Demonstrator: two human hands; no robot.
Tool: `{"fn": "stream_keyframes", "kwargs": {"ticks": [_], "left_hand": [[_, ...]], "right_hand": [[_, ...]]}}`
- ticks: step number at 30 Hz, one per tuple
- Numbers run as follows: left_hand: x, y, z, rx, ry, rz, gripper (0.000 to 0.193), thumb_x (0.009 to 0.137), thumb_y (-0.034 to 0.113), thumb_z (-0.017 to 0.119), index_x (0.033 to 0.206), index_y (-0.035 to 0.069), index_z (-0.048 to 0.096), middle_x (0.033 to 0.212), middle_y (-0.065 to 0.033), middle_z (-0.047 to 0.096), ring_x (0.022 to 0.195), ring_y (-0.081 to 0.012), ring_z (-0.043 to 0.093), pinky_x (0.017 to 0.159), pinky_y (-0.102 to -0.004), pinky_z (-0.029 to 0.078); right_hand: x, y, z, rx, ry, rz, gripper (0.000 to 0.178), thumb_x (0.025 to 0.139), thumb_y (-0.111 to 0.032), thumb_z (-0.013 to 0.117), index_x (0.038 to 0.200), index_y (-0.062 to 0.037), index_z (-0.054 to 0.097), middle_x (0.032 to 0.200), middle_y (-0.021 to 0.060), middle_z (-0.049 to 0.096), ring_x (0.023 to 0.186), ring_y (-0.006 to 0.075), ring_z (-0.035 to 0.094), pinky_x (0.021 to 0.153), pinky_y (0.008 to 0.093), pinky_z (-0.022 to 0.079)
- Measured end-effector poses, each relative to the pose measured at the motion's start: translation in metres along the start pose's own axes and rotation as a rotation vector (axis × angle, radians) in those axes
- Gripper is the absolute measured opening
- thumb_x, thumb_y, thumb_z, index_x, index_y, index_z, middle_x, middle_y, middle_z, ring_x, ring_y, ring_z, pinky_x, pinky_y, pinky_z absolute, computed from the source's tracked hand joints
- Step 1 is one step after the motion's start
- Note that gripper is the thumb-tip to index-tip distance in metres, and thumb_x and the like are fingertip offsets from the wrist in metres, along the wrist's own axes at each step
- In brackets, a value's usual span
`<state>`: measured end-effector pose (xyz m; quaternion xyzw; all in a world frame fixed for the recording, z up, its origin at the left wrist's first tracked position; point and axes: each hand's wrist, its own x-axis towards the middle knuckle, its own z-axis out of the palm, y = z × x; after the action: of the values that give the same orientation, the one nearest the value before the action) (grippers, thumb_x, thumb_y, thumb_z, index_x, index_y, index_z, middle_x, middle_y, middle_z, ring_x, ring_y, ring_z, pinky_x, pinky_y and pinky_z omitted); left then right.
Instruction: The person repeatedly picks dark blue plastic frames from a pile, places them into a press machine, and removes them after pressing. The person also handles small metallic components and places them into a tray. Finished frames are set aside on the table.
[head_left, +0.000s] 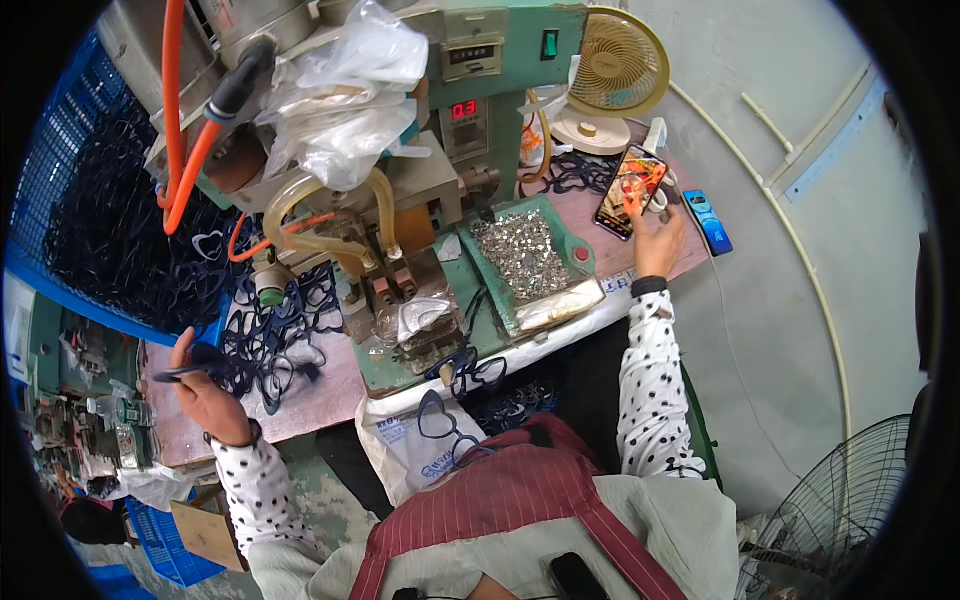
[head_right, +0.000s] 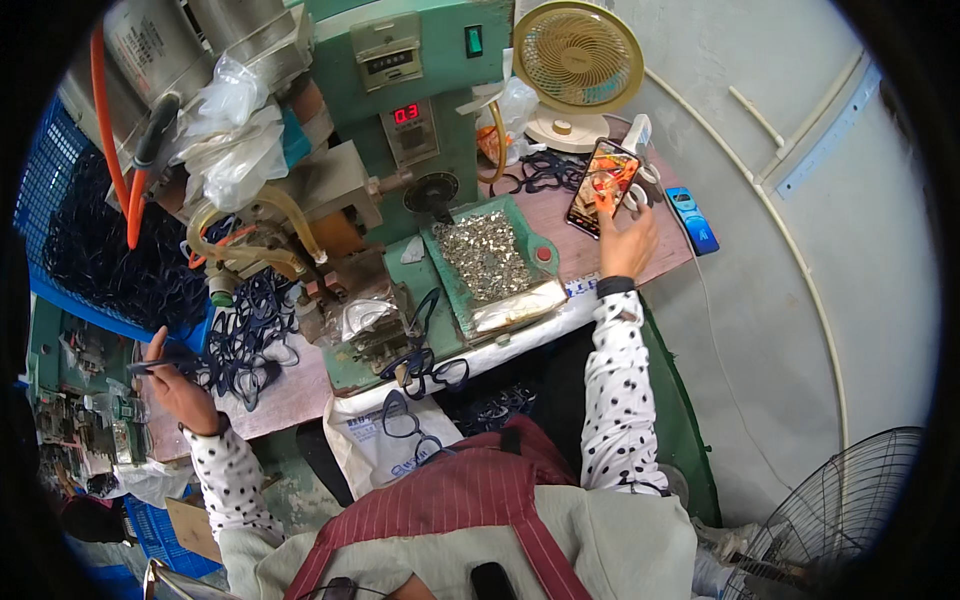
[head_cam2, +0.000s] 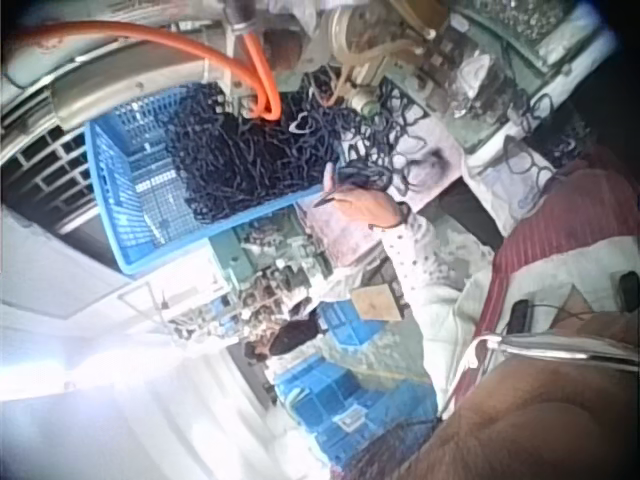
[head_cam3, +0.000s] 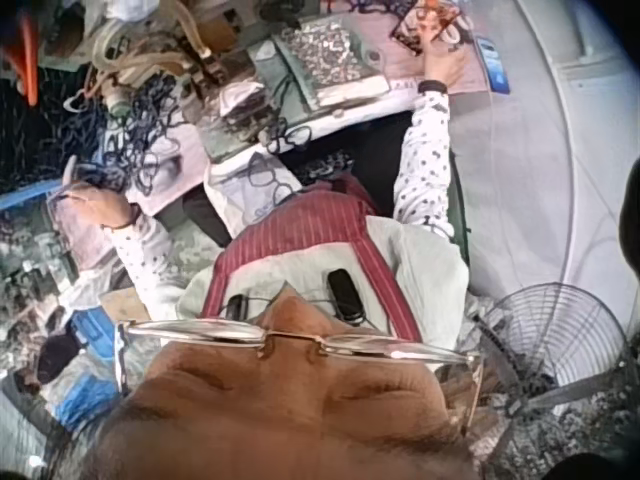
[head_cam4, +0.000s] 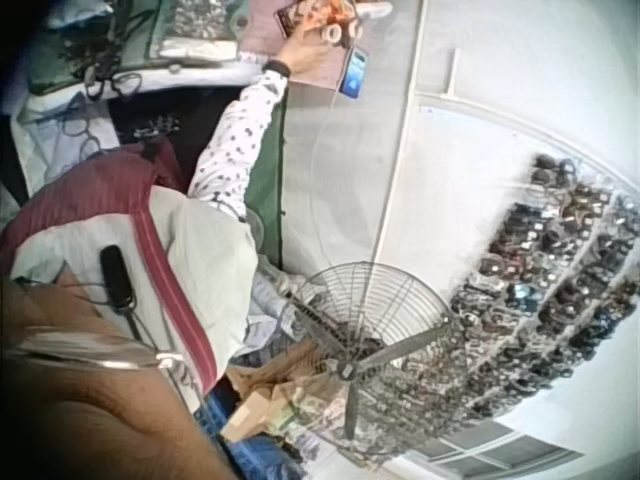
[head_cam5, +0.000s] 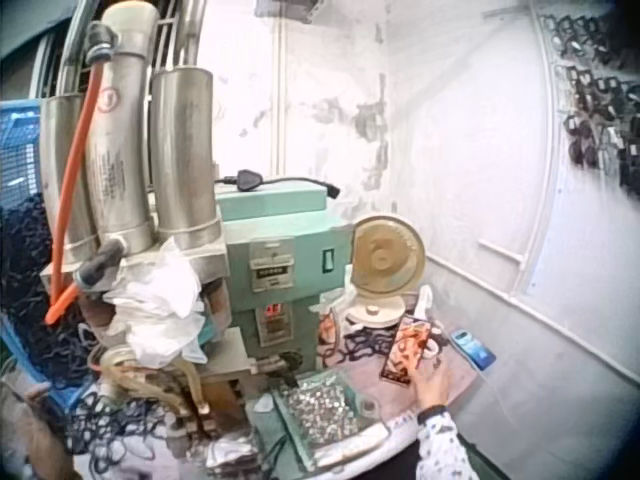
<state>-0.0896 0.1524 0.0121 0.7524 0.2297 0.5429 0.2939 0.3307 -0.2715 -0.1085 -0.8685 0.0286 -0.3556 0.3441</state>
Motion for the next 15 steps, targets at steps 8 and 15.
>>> {"fn": "stream_keyframes", "kwargs": {"ticks": [8,15], "left_hand": [[-0.038,0.073,0.034,-0.528,-0.229,-0.242,0.039,0.101,0.04,0.045,0.121,0.007,0.053,0.091,-0.0055,0.06,0.06,-0.0073,0.047,0.05,-0.0201,0.035],[-0.056,0.117,0.059,-0.567,-0.721,0.716,0.028,0.086,0.014,0.067,0.113,0.018,0.064,0.119,-0.0095,0.063,0.097,-0.0256,0.063,0.093,-0.0445,0.047]], "right_hand": [[0.046,0.119,0.094,-0.066,-0.625,0.228,0.081,0.077,-0.078,0.049,0.108,-0.0061,0.07,0.106,0.0226,0.067,0.098,0.0406,0.063,0.081,0.0477,0.048],[0.025,0.049,0.038,0.737,-0.152,0.375,0.056,0.101,-0.046,0.044,0.12,0.0044,0.059,0.115,0.0133,0.064,0.111,0.0201,0.058,0.096,0.0324,0.043]]}}
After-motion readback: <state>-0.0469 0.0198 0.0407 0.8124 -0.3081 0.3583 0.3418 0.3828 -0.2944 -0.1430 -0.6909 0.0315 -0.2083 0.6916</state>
